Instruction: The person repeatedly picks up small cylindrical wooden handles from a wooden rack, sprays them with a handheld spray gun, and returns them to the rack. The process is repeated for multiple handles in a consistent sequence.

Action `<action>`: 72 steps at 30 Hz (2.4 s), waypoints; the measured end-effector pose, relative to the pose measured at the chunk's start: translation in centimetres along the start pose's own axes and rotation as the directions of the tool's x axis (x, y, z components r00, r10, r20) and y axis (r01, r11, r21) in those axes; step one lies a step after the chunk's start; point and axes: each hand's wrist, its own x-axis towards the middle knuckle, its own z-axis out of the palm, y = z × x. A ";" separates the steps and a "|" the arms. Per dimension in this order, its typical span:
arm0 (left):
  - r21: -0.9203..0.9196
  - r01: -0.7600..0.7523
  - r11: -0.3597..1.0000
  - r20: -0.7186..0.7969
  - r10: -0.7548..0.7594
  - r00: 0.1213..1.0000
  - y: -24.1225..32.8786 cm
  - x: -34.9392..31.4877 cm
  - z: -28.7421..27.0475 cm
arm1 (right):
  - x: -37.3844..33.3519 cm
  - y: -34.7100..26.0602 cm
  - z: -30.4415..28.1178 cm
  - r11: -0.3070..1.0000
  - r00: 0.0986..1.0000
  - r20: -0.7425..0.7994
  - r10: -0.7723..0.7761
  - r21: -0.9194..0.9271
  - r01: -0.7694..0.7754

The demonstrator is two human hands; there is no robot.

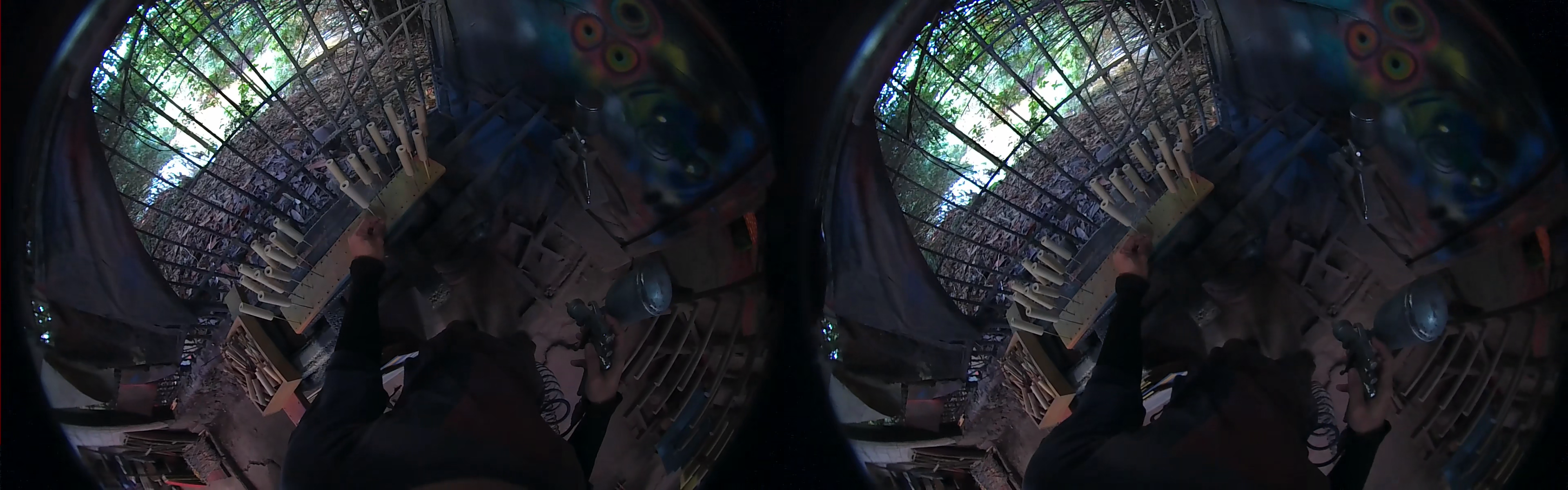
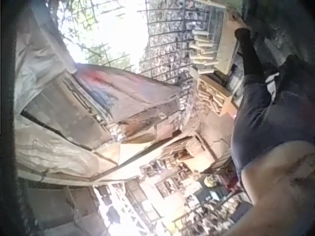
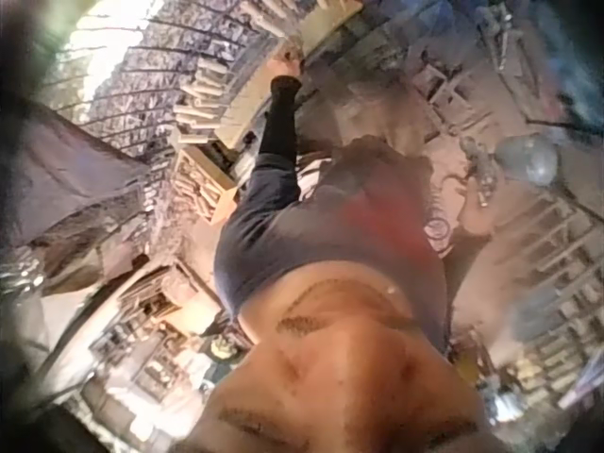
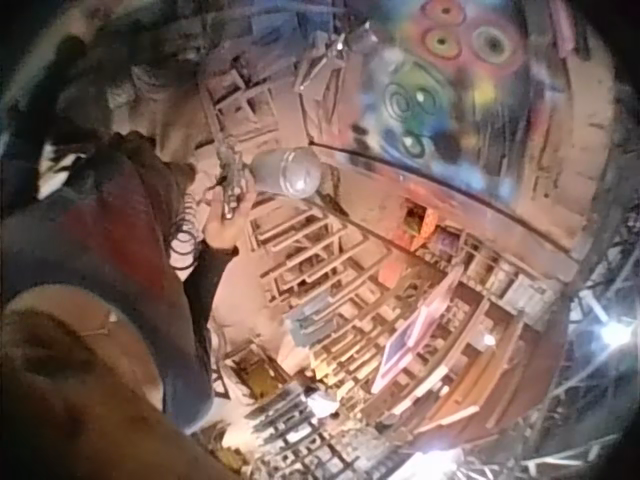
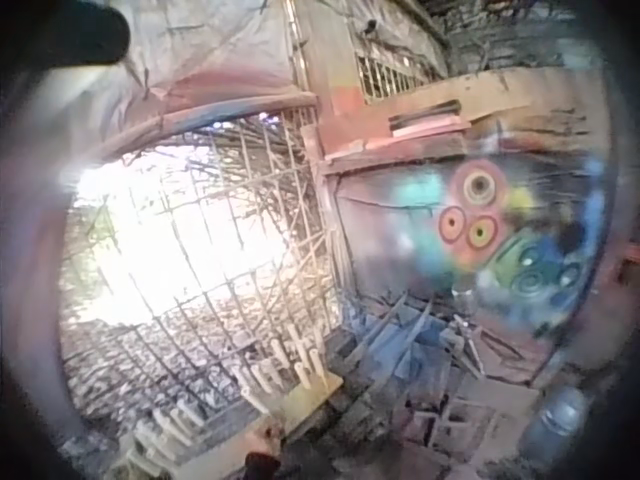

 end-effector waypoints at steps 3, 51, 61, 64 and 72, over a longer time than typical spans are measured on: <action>0.027 -0.005 1.000 -0.003 0.005 1.000 0.3 -0.1 0.2 | 0.0 -0.4 0.2 0.999 1.000 -0.020 0.018 0.031 -0.018; 0.130 0.335 0.933 -0.460 -0.242 0.854 -4.0 -0.8 -6.6 | 1.3 -1.3 1.8 0.998 0.950 0.308 -0.056 -0.007 0.061; -0.239 -0.062 0.969 -0.203 0.013 0.979 5.3 -5.2 -6.2 | 0.4 -1.7 1.4 0.983 0.962 0.253 0.100 0.123 -0.134; -0.568 -0.041 0.822 0.144 0.148 0.979 8.9 -8.4 -4.6 | 0.6 -2.6 1.4 0.986 0.973 0.208 0.102 0.112 -0.127; -0.451 0.332 0.829 0.812 0.227 0.538 12.4 -14.5 4.6 | 0.7 -4.9 0.4 0.999 0.997 0.074 -0.019 -0.030 0.021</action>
